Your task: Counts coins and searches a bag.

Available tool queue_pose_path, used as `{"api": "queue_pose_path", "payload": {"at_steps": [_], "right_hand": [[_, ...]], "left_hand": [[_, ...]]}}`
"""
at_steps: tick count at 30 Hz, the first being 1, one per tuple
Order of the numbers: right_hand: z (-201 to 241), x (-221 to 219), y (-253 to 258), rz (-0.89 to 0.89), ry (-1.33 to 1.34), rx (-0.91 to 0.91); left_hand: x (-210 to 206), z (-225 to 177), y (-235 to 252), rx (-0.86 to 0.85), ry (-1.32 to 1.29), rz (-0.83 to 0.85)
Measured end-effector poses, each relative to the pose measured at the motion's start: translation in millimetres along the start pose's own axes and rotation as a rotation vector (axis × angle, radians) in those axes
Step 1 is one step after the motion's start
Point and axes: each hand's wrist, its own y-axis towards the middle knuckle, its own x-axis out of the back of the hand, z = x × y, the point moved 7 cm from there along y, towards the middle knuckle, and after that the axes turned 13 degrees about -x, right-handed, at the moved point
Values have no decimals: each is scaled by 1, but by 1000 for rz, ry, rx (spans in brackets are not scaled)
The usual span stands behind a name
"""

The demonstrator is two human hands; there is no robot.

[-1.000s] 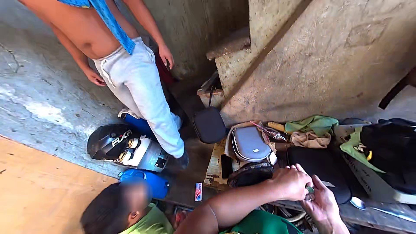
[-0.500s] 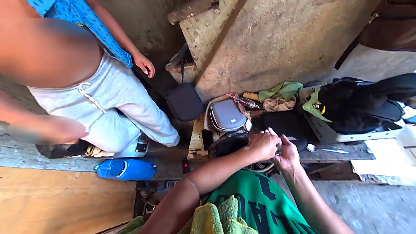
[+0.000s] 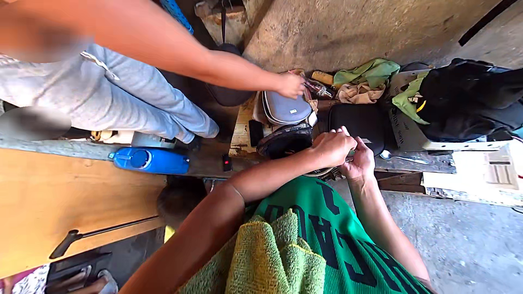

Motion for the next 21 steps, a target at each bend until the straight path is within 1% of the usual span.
{"api": "queue_pose_path", "payload": {"at_steps": [5, 8, 13, 16, 18, 21], "right_hand": [[-3, -6, -3, 69, -24, -29], [-7, -10, -4, 67, -14, -36], [-13, -17, -11, 13, -66, -9], [-13, -20, -11, 71, -109, -5], [-10, -23, -7, 67, -52, 4], [-10, -24, -5, 92, -48, -5]], "left_hand": [[7, -2, -4, 27, -36, -20], [9, -1, -4, 30, -37, -14], [12, 12, -10, 41, -209, -124], [10, 19, -9, 9, -189, -165], [10, 20, -10, 63, -170, -130], [9, 19, -11, 112, -139, -100]]}}
